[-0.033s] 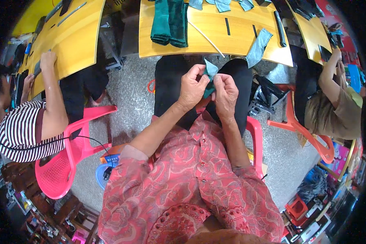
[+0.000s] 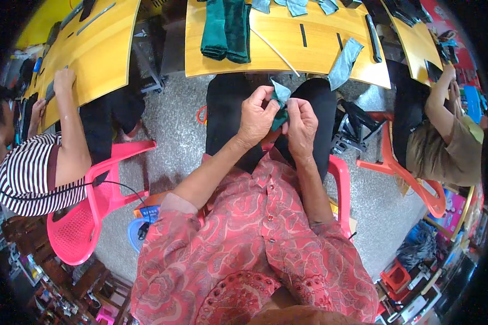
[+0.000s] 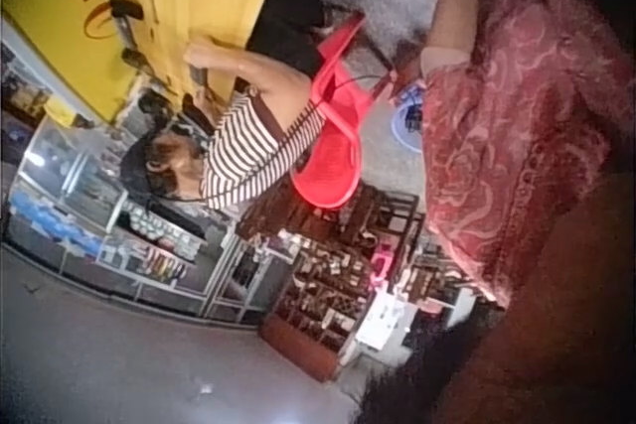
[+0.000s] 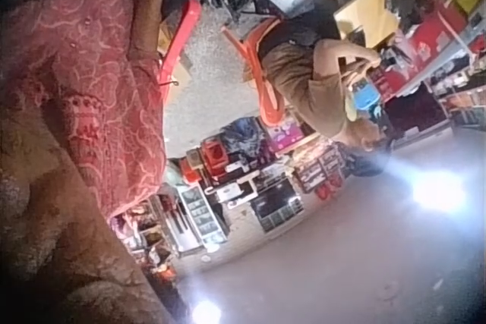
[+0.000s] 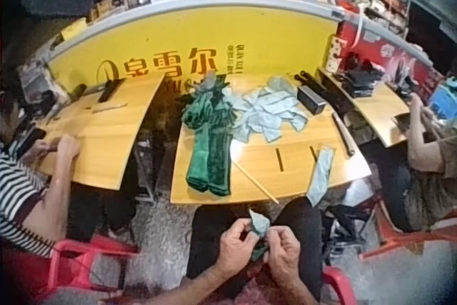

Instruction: Folding and assembling small strips of leather or fabric into components using a thin wooden stick tool.

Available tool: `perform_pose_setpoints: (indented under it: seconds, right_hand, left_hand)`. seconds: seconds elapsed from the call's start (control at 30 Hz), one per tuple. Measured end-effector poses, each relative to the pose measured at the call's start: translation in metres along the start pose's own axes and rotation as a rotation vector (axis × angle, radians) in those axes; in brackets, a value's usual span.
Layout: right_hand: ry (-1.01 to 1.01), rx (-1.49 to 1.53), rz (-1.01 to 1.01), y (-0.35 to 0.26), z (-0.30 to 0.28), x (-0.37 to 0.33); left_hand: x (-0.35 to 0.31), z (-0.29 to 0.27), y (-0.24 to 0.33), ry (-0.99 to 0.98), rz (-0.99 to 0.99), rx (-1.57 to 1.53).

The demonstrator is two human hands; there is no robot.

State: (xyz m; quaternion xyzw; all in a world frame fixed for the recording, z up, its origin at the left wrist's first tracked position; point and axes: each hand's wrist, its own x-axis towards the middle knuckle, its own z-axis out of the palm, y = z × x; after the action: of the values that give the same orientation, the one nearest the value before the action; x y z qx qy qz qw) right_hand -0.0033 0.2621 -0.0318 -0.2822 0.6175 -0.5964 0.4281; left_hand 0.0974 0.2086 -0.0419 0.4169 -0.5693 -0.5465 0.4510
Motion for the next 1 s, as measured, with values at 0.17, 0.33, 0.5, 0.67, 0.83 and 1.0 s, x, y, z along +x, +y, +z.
perform_pose_setpoints:
  seconds: [0.17,0.33,0.5,0.67,0.83,1.0]
  right_hand:
    - [0.035,-0.152,-0.173,0.006,0.002,-0.001]
    - [0.056,-0.46,-0.39,0.004,0.013,-0.011]
    - [0.049,-0.512,-0.341,0.001,0.018,-0.015]
    - [0.078,-0.186,-0.099,0.005,0.023,-0.011]
    - [0.019,0.012,-0.038,0.004,0.007,-0.001]
    - [0.007,0.298,0.084,-0.005,0.005,0.003]
  left_hand:
    - [0.003,-0.001,-0.015,0.058,0.189,0.2]
    - [0.011,-0.014,-0.014,0.043,0.535,0.443]
    - [0.016,-0.018,-0.015,0.107,0.614,0.49]
    - [0.012,-0.012,-0.009,0.201,0.22,0.125]
    - [0.006,-0.01,-0.008,0.021,0.114,0.106]
    - [0.002,-0.006,0.0,-0.014,0.168,0.101]
